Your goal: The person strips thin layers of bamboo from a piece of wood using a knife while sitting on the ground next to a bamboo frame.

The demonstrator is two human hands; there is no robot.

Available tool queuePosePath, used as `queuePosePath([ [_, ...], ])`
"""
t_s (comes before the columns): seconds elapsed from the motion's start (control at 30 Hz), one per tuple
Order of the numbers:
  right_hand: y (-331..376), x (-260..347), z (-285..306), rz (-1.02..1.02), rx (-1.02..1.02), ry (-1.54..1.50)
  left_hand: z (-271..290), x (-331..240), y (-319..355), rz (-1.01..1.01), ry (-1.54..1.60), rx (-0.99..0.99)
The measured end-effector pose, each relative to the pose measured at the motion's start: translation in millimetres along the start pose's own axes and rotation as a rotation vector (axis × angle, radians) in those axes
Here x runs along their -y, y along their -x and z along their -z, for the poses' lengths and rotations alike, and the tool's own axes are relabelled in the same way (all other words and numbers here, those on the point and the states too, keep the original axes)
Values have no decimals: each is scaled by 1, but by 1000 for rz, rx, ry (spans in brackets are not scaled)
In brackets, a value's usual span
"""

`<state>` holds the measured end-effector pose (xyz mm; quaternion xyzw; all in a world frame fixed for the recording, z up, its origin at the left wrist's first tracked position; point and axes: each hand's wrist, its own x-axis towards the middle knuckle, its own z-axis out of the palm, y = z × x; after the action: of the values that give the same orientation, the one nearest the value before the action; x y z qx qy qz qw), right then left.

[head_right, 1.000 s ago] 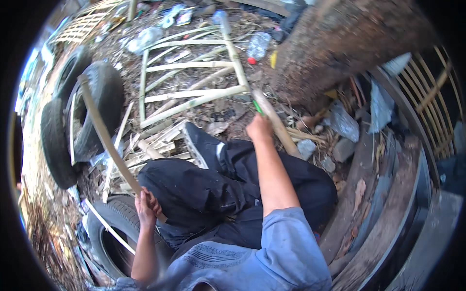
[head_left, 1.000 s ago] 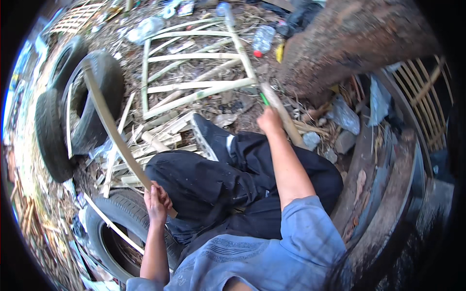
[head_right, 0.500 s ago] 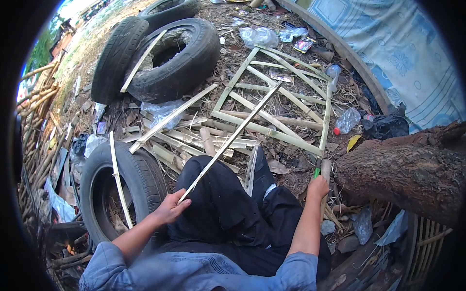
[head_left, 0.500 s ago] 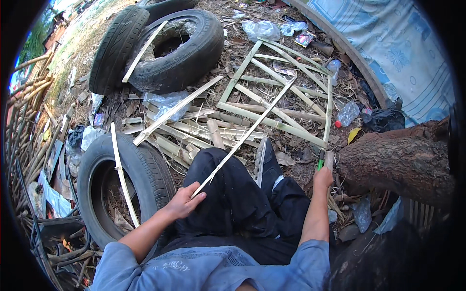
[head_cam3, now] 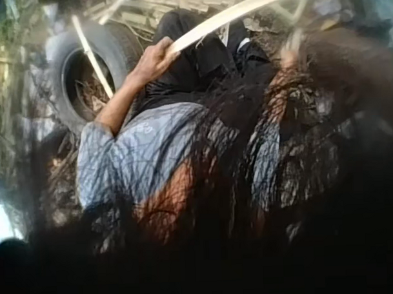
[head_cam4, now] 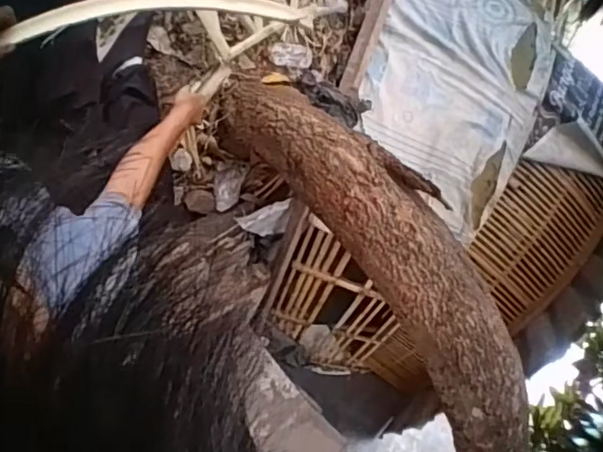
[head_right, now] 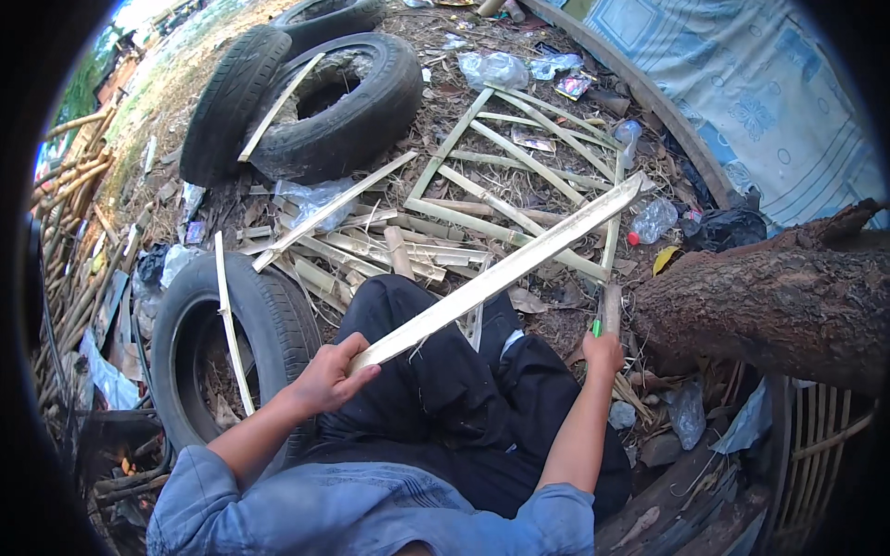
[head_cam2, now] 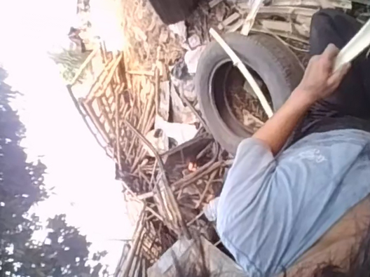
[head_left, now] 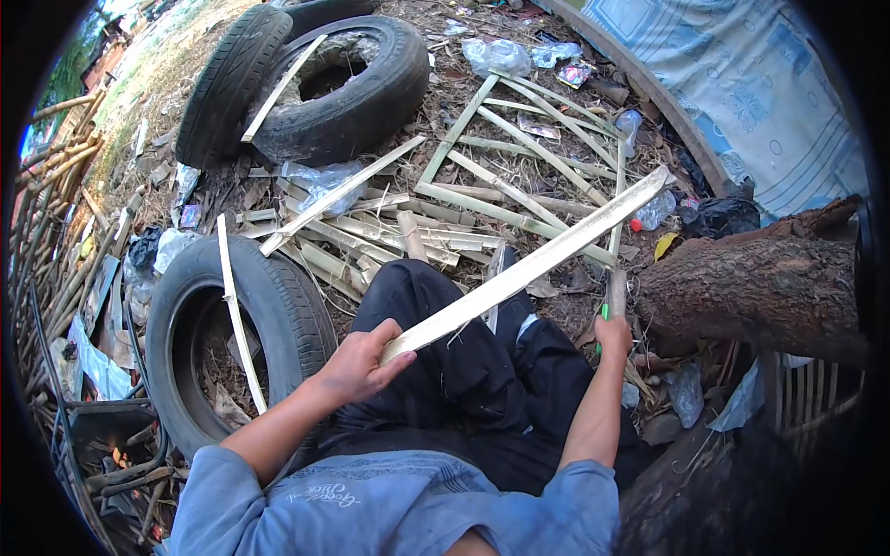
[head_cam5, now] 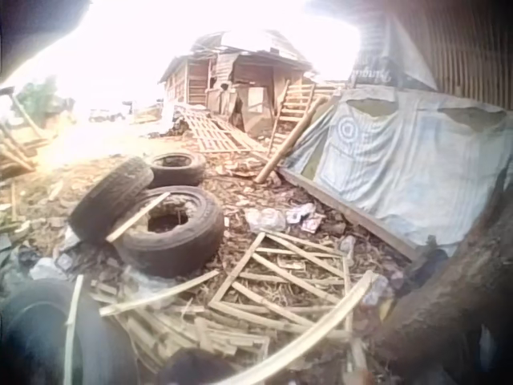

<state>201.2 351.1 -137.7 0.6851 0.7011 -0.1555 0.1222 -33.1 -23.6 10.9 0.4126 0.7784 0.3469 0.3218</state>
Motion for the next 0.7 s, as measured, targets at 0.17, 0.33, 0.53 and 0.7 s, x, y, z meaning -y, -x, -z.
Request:
queuePosePath([
  [0.17,54,-61,10,-110,134,-346,-22,3,-3,122,262,93],
  [0.33,163,-61,18,183,148,-1182,-37,25,0,163,490,146],
  [0.53,223,20,-10,790,435,-1066,-28,61,3,315,549,234],
  [0.7,209,73,-38,942,146,-758,-11,85,6,325,596,300],
])
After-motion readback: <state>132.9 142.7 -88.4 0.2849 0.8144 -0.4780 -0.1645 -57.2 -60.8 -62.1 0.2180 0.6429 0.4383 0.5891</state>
